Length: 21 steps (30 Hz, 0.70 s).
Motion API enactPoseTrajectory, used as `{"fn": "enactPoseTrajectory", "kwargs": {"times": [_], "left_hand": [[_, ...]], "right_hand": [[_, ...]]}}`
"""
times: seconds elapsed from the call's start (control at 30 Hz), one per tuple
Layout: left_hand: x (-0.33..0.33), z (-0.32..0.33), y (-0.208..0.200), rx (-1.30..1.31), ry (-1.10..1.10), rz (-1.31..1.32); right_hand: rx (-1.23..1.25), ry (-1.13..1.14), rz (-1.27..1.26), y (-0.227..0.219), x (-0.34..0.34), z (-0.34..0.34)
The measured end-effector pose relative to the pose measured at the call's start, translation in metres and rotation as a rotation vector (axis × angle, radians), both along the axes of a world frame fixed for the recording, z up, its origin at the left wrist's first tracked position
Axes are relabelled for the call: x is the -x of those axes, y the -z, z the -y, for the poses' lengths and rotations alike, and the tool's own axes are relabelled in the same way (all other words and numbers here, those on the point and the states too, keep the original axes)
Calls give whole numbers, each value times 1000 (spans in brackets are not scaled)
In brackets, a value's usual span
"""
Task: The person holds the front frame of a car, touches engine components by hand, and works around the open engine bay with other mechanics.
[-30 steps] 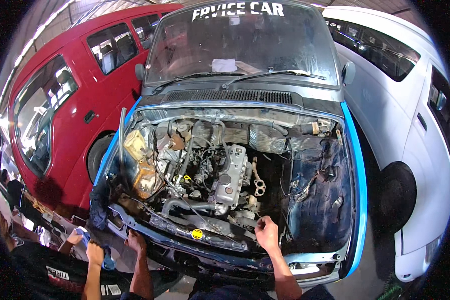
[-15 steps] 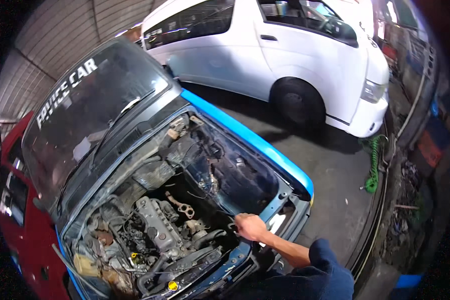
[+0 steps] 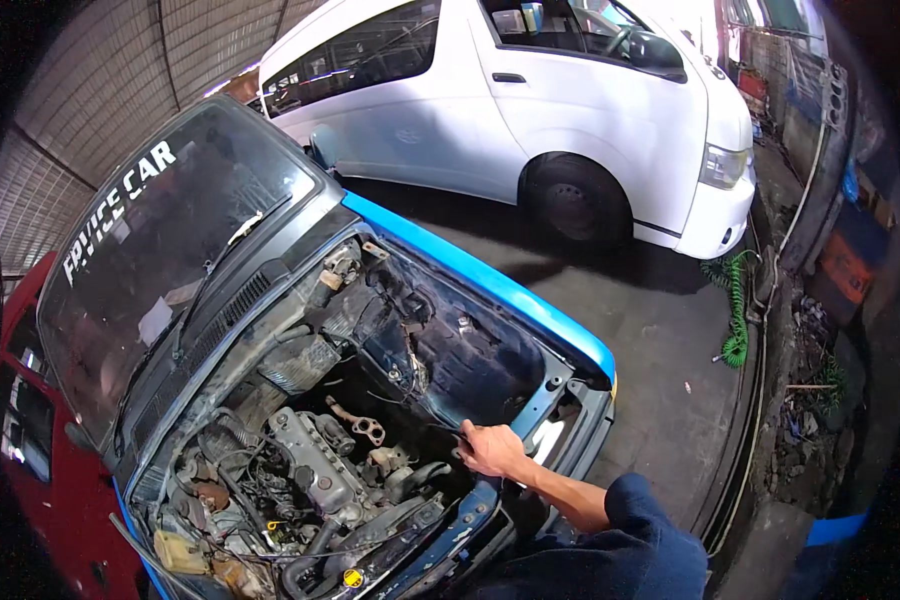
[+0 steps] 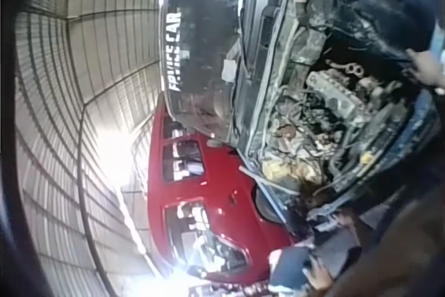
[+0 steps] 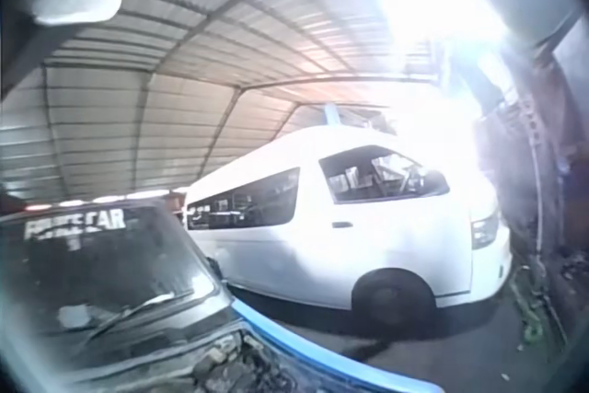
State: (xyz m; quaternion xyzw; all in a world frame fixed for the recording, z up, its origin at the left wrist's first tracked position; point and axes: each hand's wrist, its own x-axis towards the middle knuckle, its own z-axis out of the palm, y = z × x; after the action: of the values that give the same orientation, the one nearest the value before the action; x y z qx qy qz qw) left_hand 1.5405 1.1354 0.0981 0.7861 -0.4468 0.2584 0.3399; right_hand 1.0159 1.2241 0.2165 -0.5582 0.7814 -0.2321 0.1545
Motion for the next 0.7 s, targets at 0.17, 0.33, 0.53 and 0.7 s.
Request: {"fn": "enactPoseTrajectory", "kwargs": {"times": [0.17,0.33,0.53,0.7], "left_hand": [[-8,-6,1,-29,-20,-26],[-5,-11,1,-15,-45,-34],[-3,-10,2,15,-37,-24],[-2,-9,-4,30,-12,-18]], "right_hand": [[-2,-21,-55,6,1,1],[97,31,-79,14,1,1],[269,-2,-60,16,2,0],[337,-4,3,16,2,-7]]}}
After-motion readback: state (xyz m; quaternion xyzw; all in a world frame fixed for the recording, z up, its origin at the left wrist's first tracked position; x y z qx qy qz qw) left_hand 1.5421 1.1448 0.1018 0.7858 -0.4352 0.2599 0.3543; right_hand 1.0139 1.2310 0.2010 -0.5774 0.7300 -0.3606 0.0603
